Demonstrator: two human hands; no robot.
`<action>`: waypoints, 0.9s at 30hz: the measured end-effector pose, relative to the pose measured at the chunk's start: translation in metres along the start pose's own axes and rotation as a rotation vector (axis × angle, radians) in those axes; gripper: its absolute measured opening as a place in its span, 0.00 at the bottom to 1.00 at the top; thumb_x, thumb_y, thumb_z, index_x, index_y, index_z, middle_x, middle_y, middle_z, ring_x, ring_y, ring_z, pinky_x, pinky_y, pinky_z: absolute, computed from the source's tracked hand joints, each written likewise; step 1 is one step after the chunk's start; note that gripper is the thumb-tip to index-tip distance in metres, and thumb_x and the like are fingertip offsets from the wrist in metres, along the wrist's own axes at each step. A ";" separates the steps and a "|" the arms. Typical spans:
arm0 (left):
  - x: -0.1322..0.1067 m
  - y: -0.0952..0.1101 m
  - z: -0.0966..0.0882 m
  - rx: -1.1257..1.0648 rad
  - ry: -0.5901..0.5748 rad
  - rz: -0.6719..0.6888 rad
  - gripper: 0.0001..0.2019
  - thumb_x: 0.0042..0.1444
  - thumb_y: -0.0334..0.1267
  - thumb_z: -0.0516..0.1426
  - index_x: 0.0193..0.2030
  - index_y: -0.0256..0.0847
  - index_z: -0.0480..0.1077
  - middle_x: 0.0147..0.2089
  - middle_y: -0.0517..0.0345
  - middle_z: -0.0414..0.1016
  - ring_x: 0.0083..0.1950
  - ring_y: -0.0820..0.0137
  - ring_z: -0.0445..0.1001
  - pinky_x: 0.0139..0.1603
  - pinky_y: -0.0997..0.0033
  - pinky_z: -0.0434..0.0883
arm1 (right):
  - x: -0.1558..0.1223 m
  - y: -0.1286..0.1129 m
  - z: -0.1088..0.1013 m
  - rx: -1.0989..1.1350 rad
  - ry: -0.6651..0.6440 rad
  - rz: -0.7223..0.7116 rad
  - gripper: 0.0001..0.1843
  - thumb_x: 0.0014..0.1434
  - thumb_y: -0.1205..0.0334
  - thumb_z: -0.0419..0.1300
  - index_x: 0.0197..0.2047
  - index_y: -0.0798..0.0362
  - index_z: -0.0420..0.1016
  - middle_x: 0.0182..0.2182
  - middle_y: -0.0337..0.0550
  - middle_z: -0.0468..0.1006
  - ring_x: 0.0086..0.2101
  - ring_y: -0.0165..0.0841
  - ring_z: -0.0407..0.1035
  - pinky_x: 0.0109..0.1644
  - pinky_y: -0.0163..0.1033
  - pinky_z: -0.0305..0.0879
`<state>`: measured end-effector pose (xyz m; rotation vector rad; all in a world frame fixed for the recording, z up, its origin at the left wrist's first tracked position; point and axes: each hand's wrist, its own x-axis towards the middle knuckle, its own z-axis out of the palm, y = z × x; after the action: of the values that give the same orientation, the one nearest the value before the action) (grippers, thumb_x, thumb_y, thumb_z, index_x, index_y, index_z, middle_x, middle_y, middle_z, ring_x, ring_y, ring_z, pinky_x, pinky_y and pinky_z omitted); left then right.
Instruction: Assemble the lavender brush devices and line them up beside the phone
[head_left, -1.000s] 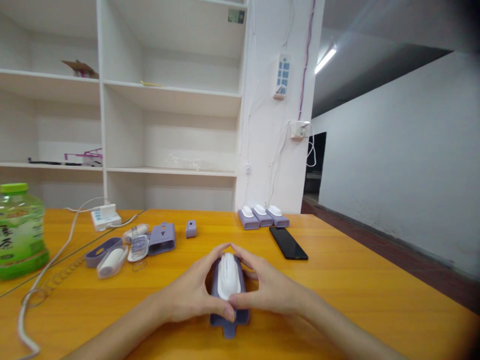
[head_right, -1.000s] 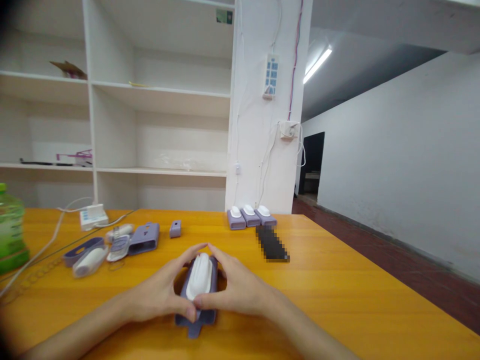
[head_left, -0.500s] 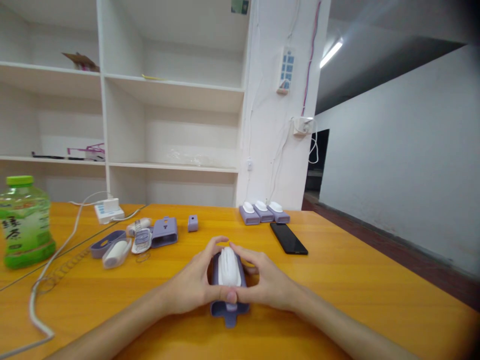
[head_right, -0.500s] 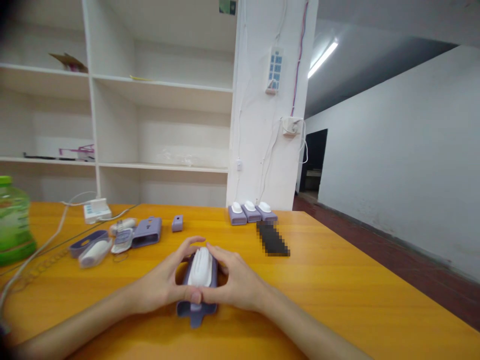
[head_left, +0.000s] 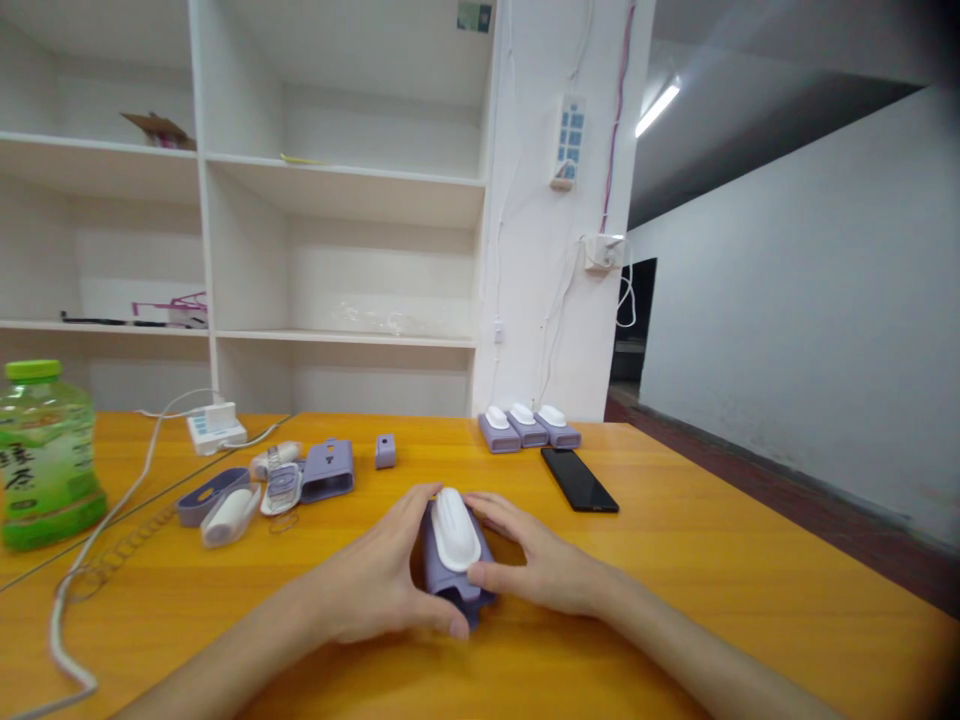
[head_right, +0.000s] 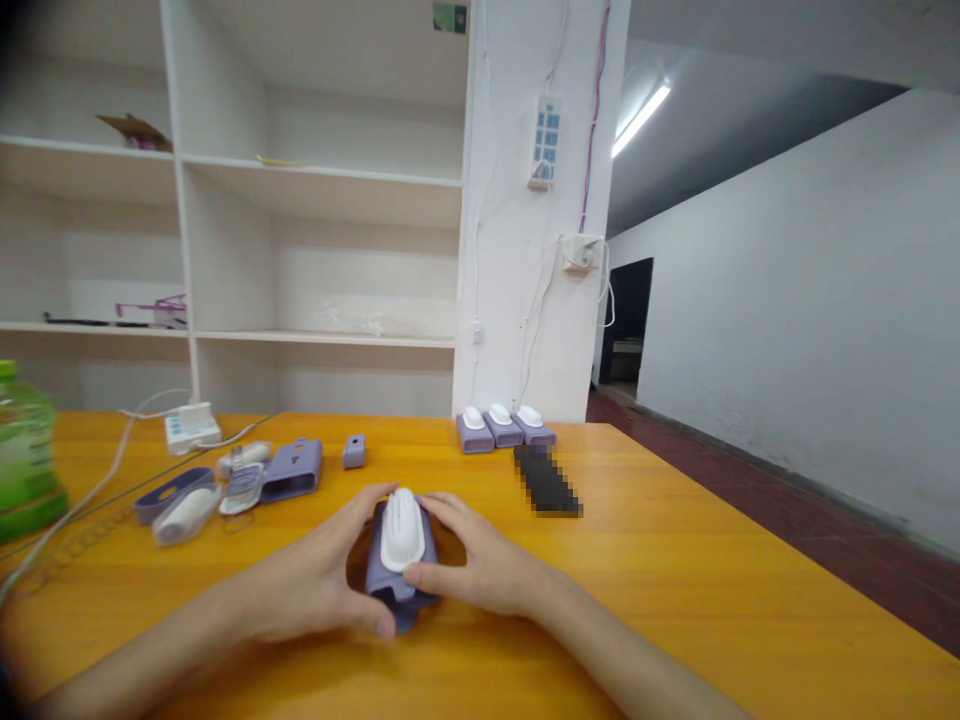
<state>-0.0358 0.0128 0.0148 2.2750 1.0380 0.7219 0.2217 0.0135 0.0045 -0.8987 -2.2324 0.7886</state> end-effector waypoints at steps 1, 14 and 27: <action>0.000 0.004 0.000 0.006 0.006 0.001 0.54 0.36 0.57 0.73 0.69 0.47 0.56 0.67 0.46 0.63 0.66 0.48 0.64 0.67 0.51 0.62 | -0.001 -0.002 -0.003 -0.019 -0.018 0.015 0.43 0.58 0.45 0.67 0.71 0.45 0.56 0.71 0.47 0.54 0.69 0.45 0.48 0.73 0.54 0.43; 0.006 0.009 0.017 0.037 0.088 0.012 0.34 0.40 0.33 0.64 0.57 0.43 0.62 0.56 0.51 0.69 0.55 0.56 0.68 0.58 0.59 0.67 | 0.014 -0.007 0.012 0.016 0.031 -0.048 0.59 0.34 0.57 0.80 0.67 0.47 0.59 0.62 0.47 0.63 0.62 0.47 0.59 0.69 0.50 0.54; 0.013 0.024 0.041 0.224 0.182 0.036 0.26 0.45 0.29 0.57 0.53 0.42 0.63 0.55 0.47 0.69 0.56 0.54 0.68 0.60 0.58 0.63 | 0.015 -0.001 0.032 -0.081 0.203 -0.119 0.32 0.43 0.74 0.62 0.52 0.51 0.62 0.49 0.46 0.68 0.48 0.41 0.67 0.55 0.46 0.65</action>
<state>0.0105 -0.0009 0.0044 2.4584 1.2177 0.8801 0.1895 0.0150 -0.0114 -0.8355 -2.1280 0.5314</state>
